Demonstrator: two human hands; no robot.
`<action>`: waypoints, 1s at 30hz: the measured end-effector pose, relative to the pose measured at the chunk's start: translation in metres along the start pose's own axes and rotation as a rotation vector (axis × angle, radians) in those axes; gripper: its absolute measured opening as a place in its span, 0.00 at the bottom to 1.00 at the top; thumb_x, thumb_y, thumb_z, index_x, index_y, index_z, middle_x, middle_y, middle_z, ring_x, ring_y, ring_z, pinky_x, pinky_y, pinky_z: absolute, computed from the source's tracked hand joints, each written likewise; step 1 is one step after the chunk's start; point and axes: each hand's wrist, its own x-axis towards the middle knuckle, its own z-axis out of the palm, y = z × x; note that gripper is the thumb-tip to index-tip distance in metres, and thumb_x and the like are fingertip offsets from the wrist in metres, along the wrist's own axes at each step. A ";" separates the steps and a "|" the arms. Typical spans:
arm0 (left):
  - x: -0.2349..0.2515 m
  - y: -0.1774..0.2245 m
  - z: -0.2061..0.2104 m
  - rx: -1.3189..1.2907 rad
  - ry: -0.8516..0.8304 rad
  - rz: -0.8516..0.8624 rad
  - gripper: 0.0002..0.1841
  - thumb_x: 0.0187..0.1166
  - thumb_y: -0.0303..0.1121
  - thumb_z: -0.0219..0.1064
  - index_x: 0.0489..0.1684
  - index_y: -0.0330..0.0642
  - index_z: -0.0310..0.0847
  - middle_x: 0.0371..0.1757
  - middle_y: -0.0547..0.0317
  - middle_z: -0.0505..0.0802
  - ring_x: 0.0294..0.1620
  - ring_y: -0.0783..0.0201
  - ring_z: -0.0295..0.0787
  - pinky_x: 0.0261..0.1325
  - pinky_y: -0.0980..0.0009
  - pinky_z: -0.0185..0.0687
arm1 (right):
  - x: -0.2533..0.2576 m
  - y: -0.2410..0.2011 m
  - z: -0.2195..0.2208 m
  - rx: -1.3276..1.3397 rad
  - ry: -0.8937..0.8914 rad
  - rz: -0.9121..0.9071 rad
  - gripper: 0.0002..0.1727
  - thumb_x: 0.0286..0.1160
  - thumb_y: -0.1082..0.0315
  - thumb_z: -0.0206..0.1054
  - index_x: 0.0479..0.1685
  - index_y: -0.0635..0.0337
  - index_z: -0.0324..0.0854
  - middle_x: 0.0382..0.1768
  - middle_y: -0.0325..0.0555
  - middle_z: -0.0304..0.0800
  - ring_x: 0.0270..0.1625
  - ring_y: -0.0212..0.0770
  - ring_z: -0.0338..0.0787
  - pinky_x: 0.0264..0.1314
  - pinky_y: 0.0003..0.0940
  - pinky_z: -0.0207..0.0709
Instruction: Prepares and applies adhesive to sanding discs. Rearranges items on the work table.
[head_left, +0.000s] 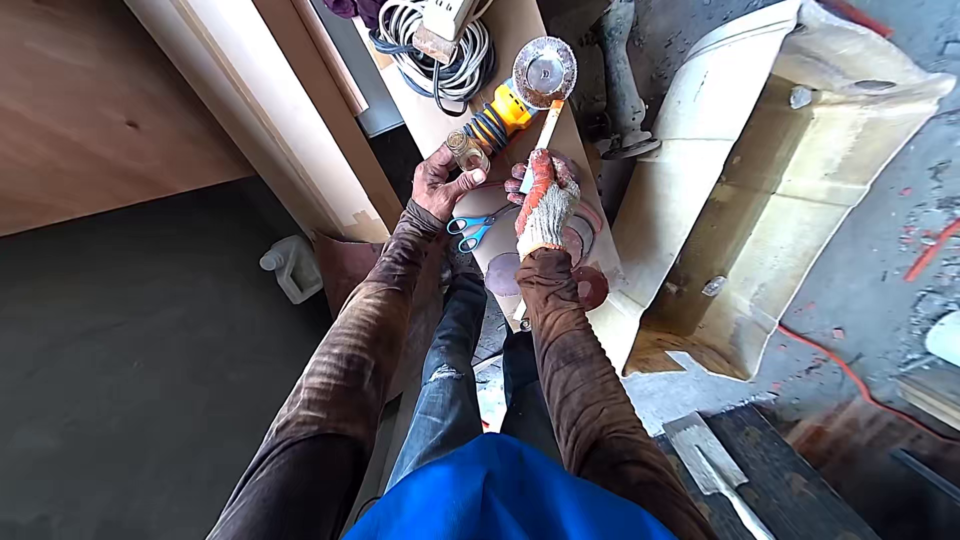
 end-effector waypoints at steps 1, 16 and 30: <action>0.000 0.000 0.000 -0.004 0.002 0.004 0.21 0.75 0.32 0.76 0.61 0.27 0.82 0.61 0.43 0.93 0.66 0.50 0.89 0.74 0.53 0.84 | -0.003 -0.002 0.001 -0.039 -0.042 0.015 0.19 0.90 0.50 0.59 0.62 0.54 0.80 0.37 0.45 0.92 0.31 0.38 0.92 0.32 0.32 0.88; -0.002 0.003 0.001 0.012 0.013 0.001 0.22 0.74 0.32 0.76 0.61 0.27 0.82 0.61 0.44 0.93 0.65 0.53 0.90 0.75 0.55 0.83 | -0.021 -0.017 -0.011 -0.185 -0.106 0.024 0.23 0.87 0.39 0.57 0.64 0.43 0.81 0.35 0.40 0.92 0.26 0.38 0.90 0.25 0.31 0.85; 0.000 0.002 -0.002 -0.009 -0.008 -0.020 0.22 0.74 0.32 0.77 0.61 0.28 0.83 0.61 0.44 0.93 0.65 0.52 0.90 0.74 0.54 0.84 | 0.061 -0.039 -0.054 -0.314 -0.045 -0.256 0.16 0.88 0.56 0.62 0.56 0.59 0.83 0.29 0.42 0.91 0.24 0.37 0.90 0.25 0.33 0.88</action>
